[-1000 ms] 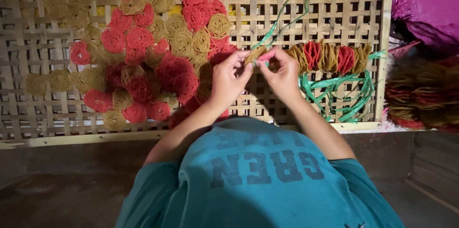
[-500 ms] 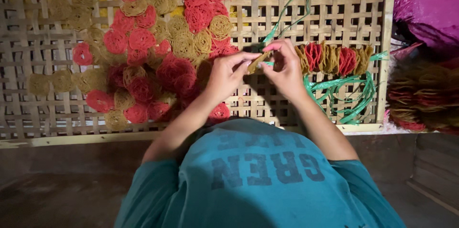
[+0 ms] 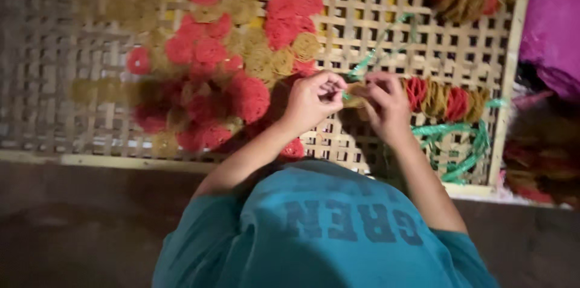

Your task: The person repeatedly picks up small red and brown paper rosettes from a wooden lattice tray and threads them onto a green string. They continue adding rosettes one by one to form a decorative garland.

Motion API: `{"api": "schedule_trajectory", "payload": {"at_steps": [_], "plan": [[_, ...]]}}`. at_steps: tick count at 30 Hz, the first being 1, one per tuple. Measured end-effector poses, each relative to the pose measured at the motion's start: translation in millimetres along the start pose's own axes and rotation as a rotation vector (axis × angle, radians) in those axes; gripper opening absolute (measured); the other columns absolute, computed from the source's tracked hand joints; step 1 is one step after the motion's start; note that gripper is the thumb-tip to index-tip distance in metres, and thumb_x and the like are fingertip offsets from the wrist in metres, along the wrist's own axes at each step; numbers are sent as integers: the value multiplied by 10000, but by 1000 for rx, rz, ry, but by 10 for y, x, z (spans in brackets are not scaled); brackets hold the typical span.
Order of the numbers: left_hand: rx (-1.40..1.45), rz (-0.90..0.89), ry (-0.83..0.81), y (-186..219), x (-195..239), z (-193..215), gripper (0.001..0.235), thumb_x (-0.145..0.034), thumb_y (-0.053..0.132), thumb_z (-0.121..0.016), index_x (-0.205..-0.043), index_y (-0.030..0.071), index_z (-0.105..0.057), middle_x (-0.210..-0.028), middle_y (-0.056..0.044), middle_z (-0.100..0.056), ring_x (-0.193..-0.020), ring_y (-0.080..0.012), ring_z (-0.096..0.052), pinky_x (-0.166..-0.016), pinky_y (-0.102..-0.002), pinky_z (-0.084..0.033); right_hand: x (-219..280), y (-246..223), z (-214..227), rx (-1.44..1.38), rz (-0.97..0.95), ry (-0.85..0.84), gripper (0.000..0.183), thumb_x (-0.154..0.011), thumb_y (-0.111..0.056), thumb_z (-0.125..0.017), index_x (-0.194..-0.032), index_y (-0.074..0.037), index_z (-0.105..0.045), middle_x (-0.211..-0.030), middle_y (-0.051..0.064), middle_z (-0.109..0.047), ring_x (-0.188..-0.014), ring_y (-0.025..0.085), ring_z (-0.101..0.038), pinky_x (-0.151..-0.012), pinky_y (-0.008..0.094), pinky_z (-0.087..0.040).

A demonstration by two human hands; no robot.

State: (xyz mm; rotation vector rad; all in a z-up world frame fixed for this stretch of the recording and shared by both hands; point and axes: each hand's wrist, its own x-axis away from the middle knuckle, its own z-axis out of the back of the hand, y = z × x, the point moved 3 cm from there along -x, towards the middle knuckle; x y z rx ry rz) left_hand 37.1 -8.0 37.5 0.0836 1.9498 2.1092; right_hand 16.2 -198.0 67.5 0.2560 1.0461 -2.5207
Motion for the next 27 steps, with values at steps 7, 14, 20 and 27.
{"api": "schedule_trajectory", "payload": {"at_steps": [7,14,20,27], "plan": [[-124,-151,13,-9,-79,-241,217,-882,84,-782,-1078,95,-688,-982,-9,-754,-834,-84,-729,-676,-230,-596,59,3,40,5,92,95,290,-892,18,-615,-1177,65,-648,-1195,178,-661,-1080,297,-625,-947,384,-470],[-1058,15,301,-663,-829,951,487,-923,171,-630,-1392,49,-575,-1466,-122,-568,-1330,-296,-513,-1129,-471,-353,222,433,-172,-595,-230,155,150,-1107,-22,-526,-1105,25,-668,-1104,86,-664,-888,106,-625,-858,264,-515],[-1299,18,362,-1156,-854,2006,363,-857,151,-692,-1203,46,-713,-1232,-154,-711,-1271,-273,-620,-1141,-498,-349,182,335,-161,-661,-228,246,167,-1044,10,-588,-1154,32,-711,-1021,61,-641,-838,94,-617,-772,227,-519],[70,253,360,-1123,-505,1238,301,-996,170,-659,-1250,20,-721,-883,8,-680,-741,-73,-594,-752,-344,-572,58,134,-156,-288,-124,224,186,-983,45,-669,-1137,19,-770,-1010,104,-688,-946,208,-653,-858,306,-522]]}}
